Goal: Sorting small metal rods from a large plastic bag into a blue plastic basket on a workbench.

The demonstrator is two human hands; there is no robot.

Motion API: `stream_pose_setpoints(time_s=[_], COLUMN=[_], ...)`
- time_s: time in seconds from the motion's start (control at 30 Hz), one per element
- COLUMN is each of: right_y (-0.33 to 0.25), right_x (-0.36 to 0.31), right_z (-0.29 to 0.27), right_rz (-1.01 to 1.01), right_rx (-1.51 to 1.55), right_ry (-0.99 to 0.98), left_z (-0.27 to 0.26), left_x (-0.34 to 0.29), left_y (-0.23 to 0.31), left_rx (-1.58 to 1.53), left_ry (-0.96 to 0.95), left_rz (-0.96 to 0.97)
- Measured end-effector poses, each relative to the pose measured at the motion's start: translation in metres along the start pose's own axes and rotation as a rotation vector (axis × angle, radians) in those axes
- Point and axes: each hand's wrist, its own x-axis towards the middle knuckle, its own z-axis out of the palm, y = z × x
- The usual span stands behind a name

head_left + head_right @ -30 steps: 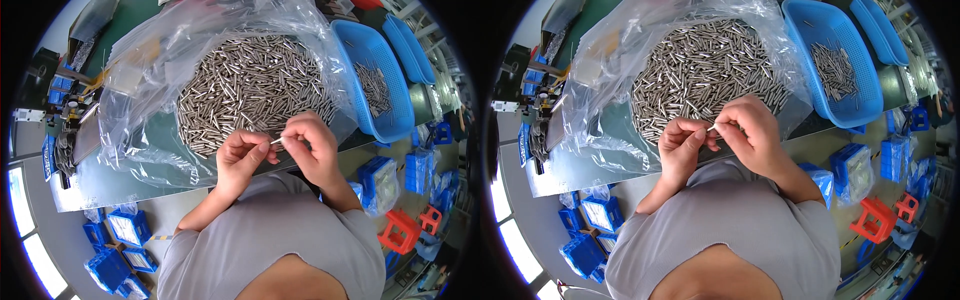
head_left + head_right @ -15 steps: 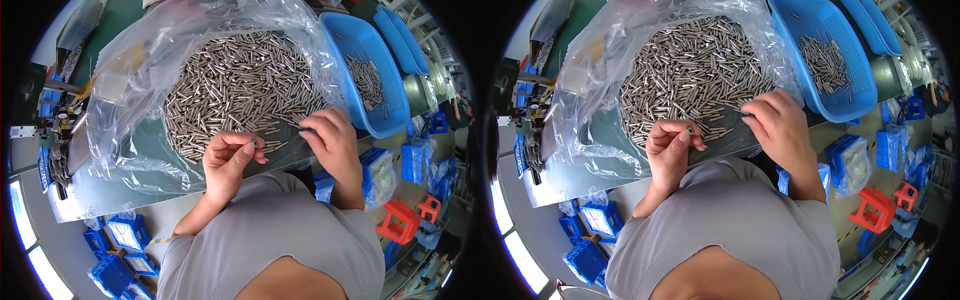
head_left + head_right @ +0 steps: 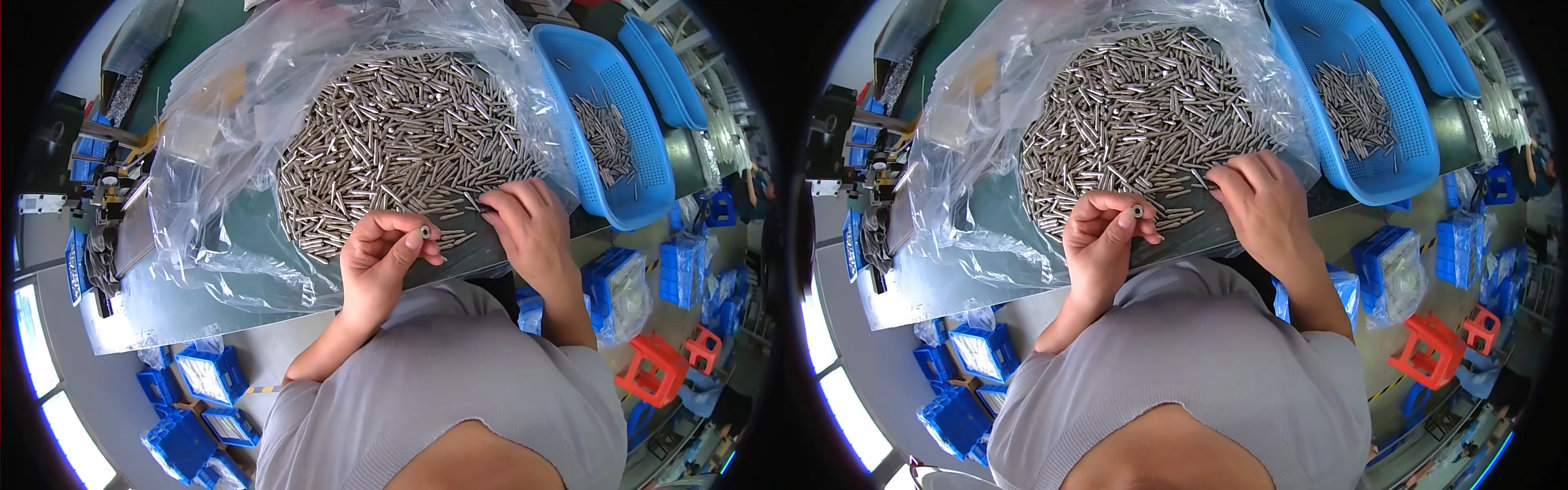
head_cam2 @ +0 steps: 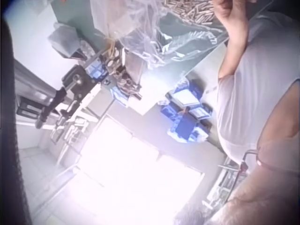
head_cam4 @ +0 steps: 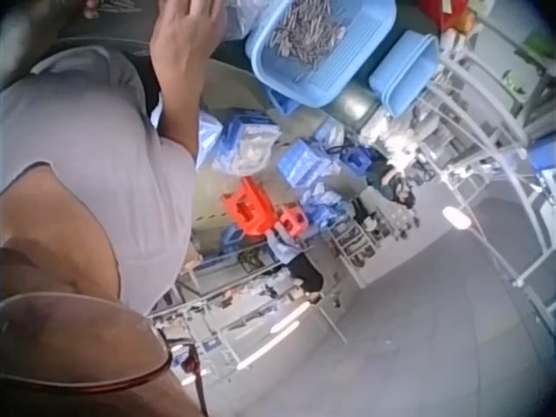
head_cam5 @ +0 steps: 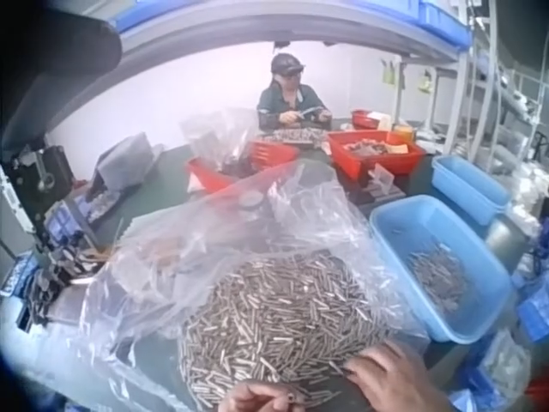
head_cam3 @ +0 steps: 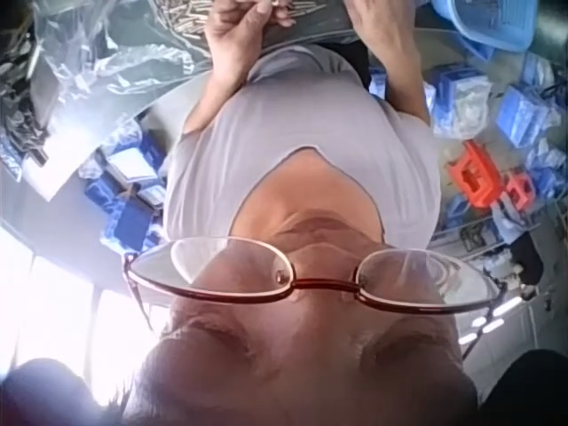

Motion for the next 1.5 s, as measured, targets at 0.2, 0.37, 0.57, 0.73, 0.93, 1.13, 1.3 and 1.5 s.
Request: stream_pose_setpoints(time_s=[0.2,0.37,0.57,0.73,0.93,1.13,1.3,1.5], right_y=[0.005,0.004,-0.01,-0.021,-0.021,-0.021,-0.026,-0.036], right_x=[0.001,0.006,0.012,0.018,0.021,0.028,0.025,0.021], right_z=[0.006,0.008,-0.008,-0.003,-0.008,0.0,0.009,0.012], right_rz=[-0.106,-0.111,-0.051,-0.129,-0.17,-0.141,0.015,0.071], right_rx=[0.008,-0.023,0.34,0.521,0.466,0.607,0.827,0.769], right_ry=[0.016,0.031,0.069,-0.047,-0.096,-0.116,-0.117,-0.052], left_z=[-0.001,0.0,-0.002,-0.002,0.0,-0.001,-0.003,-0.003], left_x=[-0.001,0.0,0.002,0.0,-0.003,-0.004,-0.002,-0.004], left_y=[-0.001,0.001,-0.002,-0.001,-0.004,-0.002,-0.002,-0.003], left_rx=[0.011,0.009,-0.001,0.06,0.153,0.131,0.028,0.018], left_ry=[-0.004,0.014,-0.029,-0.05,-0.052,-0.079,-0.034,-0.041], left_rz=[0.02,0.011,0.005,-0.011,-0.007,-0.041,-0.051,-0.023])
